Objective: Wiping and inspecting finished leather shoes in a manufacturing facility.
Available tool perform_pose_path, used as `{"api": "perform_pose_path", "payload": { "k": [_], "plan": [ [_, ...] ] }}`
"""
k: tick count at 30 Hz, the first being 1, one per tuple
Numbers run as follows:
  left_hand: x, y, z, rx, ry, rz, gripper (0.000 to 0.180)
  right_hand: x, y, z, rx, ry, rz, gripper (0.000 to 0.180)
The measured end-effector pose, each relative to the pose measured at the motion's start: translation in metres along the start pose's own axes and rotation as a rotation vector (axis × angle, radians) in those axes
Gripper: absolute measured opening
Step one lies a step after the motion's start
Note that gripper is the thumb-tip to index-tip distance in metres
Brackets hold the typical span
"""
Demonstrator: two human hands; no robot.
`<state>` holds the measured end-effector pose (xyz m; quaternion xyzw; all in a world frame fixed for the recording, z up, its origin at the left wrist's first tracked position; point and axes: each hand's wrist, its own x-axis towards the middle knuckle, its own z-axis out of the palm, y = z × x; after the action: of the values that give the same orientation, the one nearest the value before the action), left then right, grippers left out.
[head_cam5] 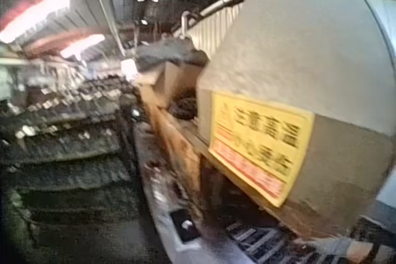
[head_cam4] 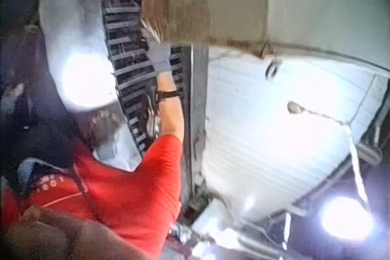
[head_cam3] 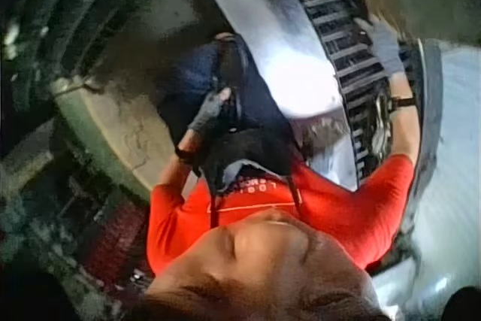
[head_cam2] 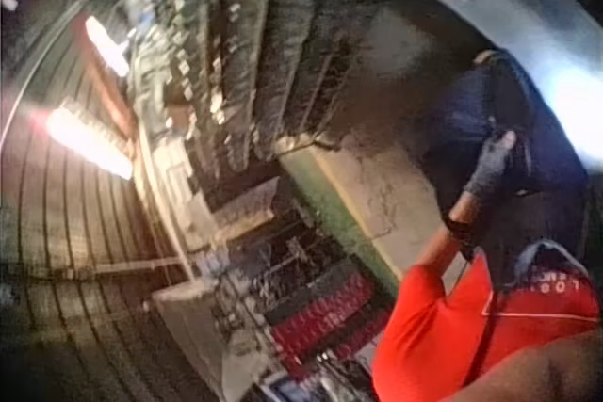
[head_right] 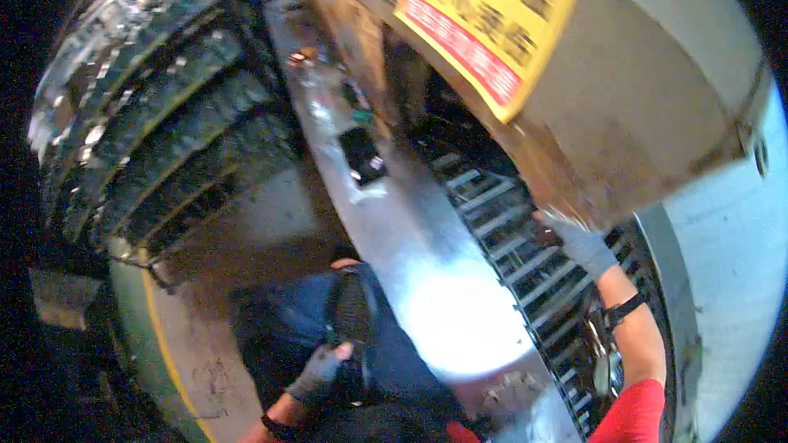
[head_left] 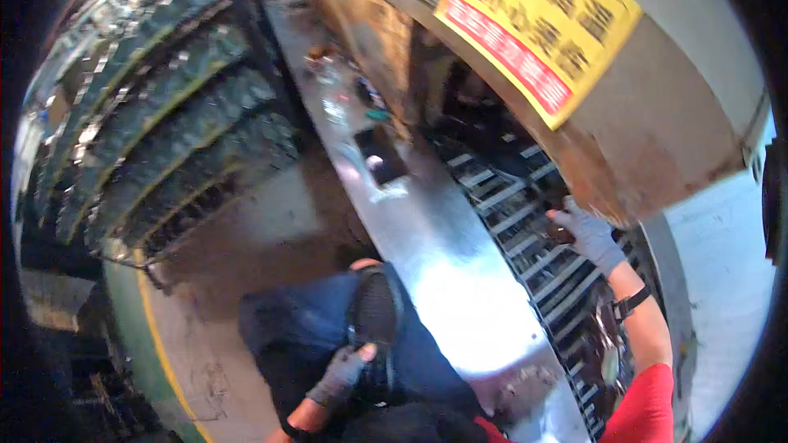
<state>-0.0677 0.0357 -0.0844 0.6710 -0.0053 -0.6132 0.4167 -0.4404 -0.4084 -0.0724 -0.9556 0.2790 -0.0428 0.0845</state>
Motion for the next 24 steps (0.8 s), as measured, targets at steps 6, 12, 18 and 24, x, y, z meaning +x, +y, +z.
{"api": "perform_pose_path", "payload": {
  "k": [6, 12, 18, 24],
  "plan": [
    [0.006, -0.006, 0.008, -0.159, -0.213, 0.109, 0.032, -0.099, -0.059, -0.027, -0.293, 0.046, -0.173, 0.051],
    [-0.011, -0.021, 0.006, -0.262, -0.313, 0.233, 0.033, -0.101, -0.021, 0.04, 0.578, 0.439, 1.084, 0.086],
    [-0.03, -0.015, 0.003, -0.058, -0.269, 0.44, 0.043, -0.123, -0.038, 0.037, 1.107, 0.478, 0.878, 0.065],
    [-0.038, 0.021, -0.029, 0.27, 0.03, 1.085, 0.055, -0.109, -0.212, -0.002, 1.596, 0.092, 0.74, 0.064]
  ]
}}
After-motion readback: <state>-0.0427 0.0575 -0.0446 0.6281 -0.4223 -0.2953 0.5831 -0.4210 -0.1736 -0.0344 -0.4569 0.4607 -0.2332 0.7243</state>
